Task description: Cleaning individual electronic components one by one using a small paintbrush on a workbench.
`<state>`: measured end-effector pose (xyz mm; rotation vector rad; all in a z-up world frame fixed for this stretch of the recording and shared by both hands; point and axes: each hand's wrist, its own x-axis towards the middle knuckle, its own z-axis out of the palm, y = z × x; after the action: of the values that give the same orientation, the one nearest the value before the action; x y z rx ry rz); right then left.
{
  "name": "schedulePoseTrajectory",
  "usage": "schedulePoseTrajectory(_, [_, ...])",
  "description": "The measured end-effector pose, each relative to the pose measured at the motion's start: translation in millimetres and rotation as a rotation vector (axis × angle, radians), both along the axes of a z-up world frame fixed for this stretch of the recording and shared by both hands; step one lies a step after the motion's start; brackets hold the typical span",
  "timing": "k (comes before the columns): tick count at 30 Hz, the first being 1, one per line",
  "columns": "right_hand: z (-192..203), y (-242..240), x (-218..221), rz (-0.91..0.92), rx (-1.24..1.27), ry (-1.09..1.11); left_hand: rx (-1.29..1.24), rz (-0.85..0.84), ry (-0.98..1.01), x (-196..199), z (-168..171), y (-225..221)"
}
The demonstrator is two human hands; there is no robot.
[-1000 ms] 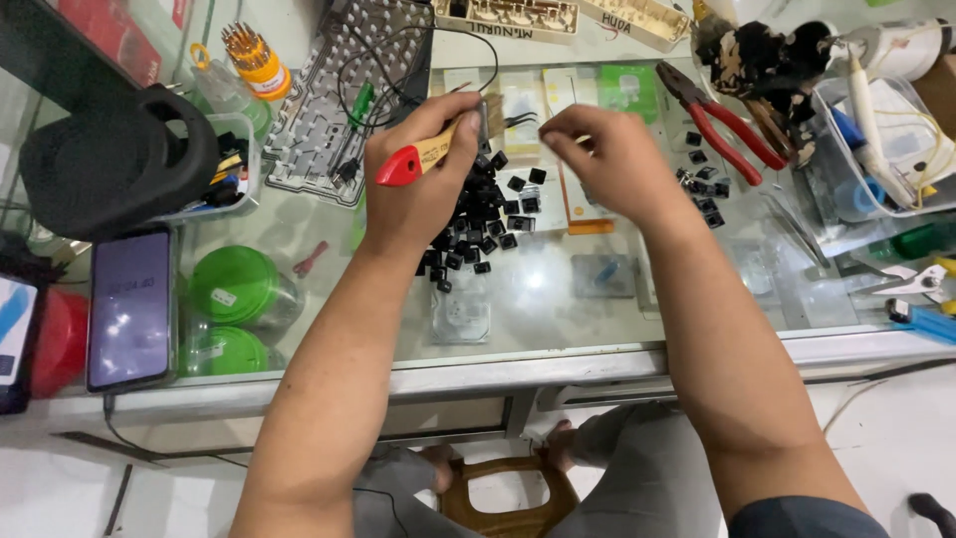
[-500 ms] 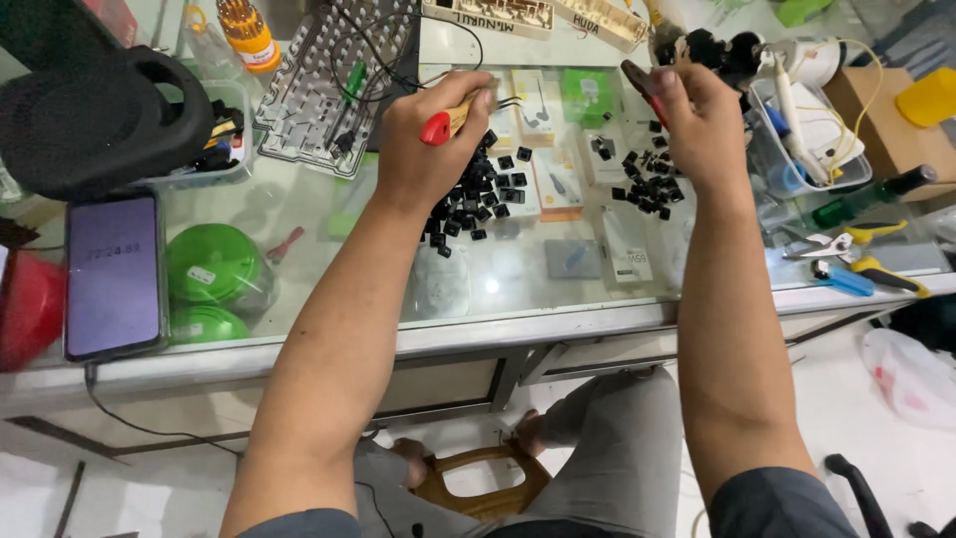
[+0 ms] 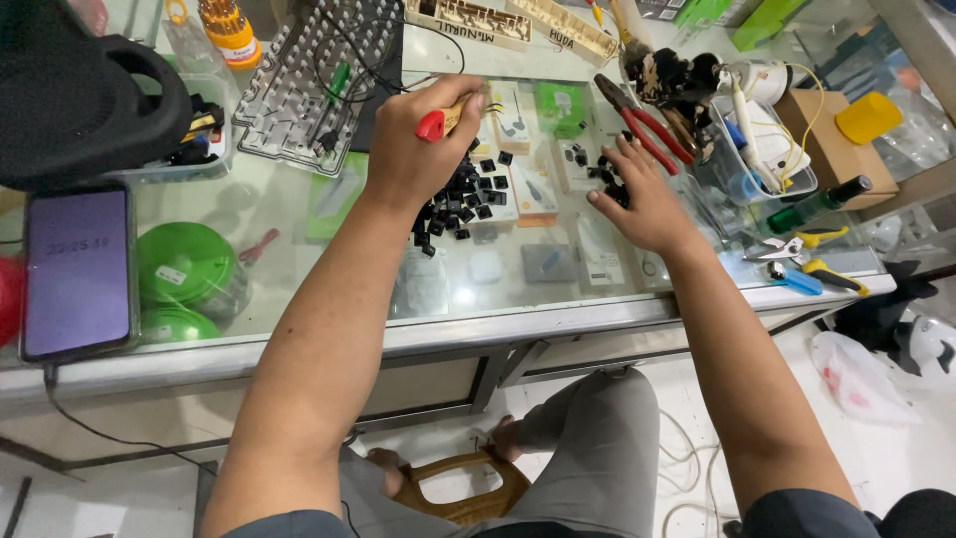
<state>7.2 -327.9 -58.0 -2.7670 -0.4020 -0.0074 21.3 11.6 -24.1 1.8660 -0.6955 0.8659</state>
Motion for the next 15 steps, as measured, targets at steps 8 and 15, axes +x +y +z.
schedulePoseTrajectory(8, [-3.8, 2.2, 9.0, 0.106, 0.168, -0.173, 0.012, 0.001, 0.012, 0.7, 1.1, 1.3])
schedulePoseTrajectory(15, [-2.6, -35.0, -8.8, -0.005, 0.266, -0.498, -0.014, -0.006, 0.028, -0.1, 1.4, 1.3])
